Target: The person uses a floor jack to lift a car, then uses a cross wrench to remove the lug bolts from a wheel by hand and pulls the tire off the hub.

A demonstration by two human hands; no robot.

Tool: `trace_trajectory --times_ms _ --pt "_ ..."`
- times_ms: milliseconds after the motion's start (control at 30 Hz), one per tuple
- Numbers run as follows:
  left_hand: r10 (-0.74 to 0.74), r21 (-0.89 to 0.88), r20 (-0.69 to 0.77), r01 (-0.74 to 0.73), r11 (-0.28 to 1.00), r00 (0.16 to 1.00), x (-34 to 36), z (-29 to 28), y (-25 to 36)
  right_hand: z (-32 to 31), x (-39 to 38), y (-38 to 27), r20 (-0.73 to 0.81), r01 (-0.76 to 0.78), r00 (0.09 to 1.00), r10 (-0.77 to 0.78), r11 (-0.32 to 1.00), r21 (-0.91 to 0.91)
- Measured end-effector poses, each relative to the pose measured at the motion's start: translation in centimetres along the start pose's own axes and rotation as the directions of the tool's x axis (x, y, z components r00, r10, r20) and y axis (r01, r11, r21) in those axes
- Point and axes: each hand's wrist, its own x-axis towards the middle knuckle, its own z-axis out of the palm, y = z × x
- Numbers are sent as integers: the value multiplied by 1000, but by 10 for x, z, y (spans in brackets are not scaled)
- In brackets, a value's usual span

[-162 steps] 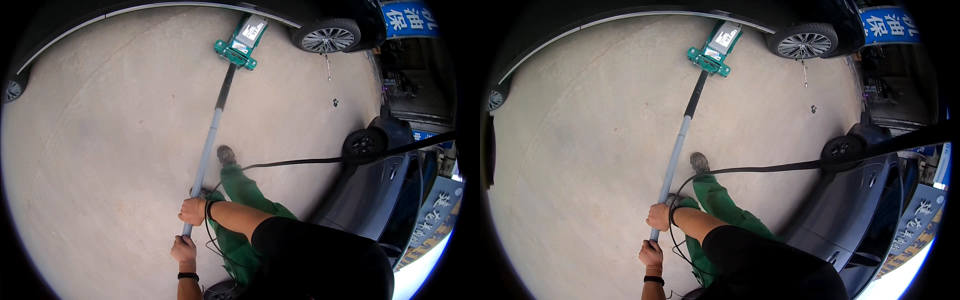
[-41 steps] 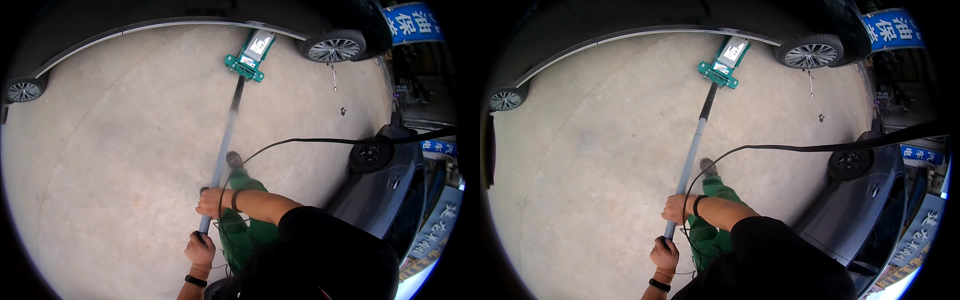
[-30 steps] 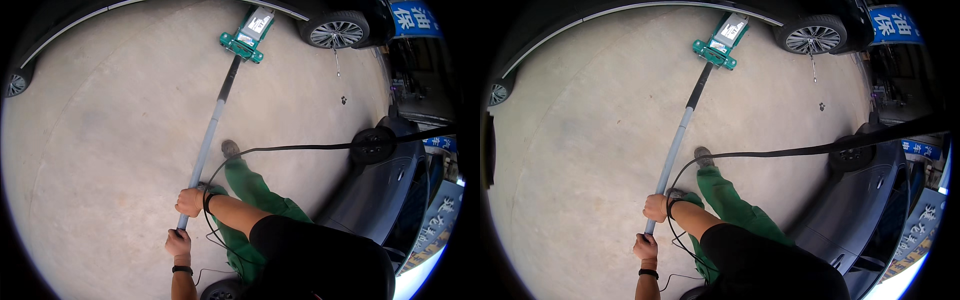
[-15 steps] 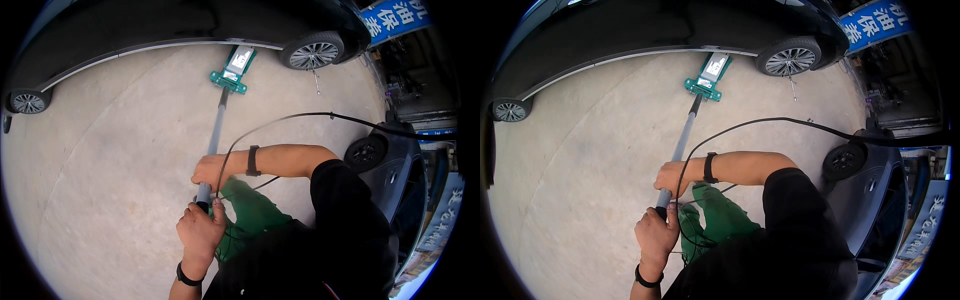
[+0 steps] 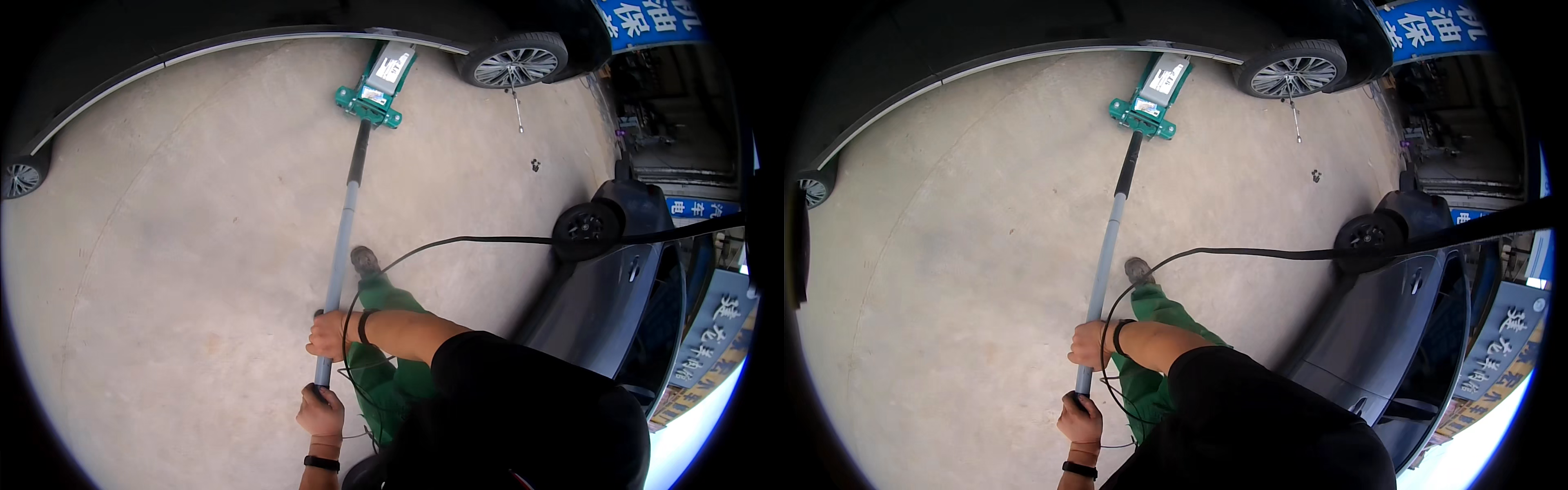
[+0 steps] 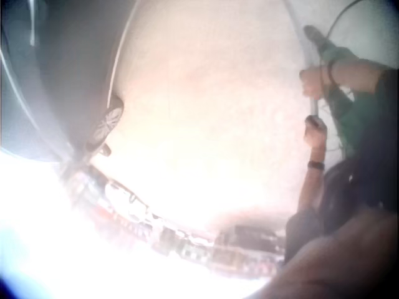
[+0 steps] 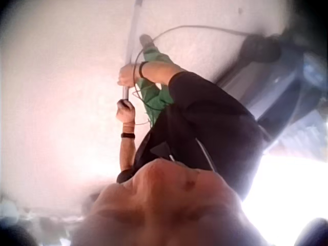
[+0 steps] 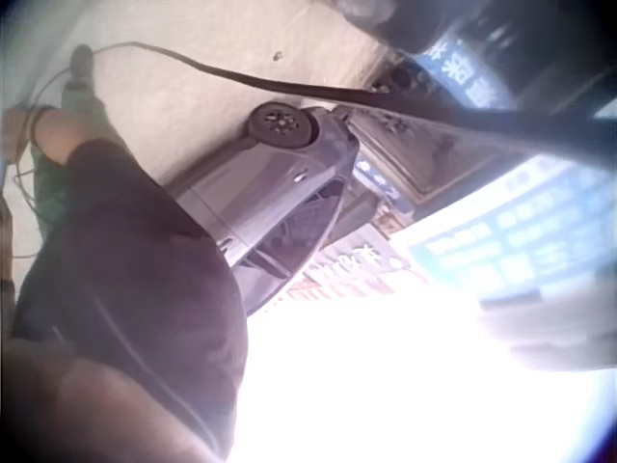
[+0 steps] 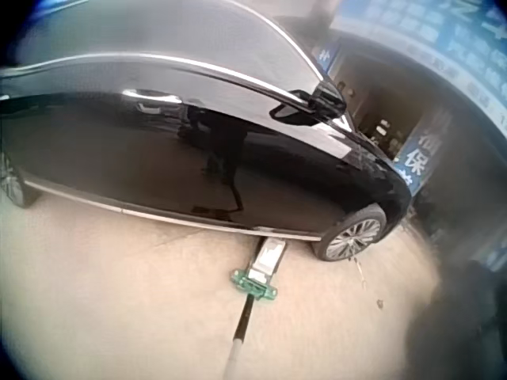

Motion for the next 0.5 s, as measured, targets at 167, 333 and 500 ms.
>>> trace_trajectory --times_ms 167,333,500 --pt "-87 63 77 82 995 993 6 83 -93 97 48 29 -90 -9 996 10 1000 6" --pt "-65 185 18 61 981 998 15 138 -151 153 86 42 -45 -100 994 99 995 -13" --pt "-266 224 160 227 948 951 9 107 -114 129 69 28 30 -111 993 110 993 32"
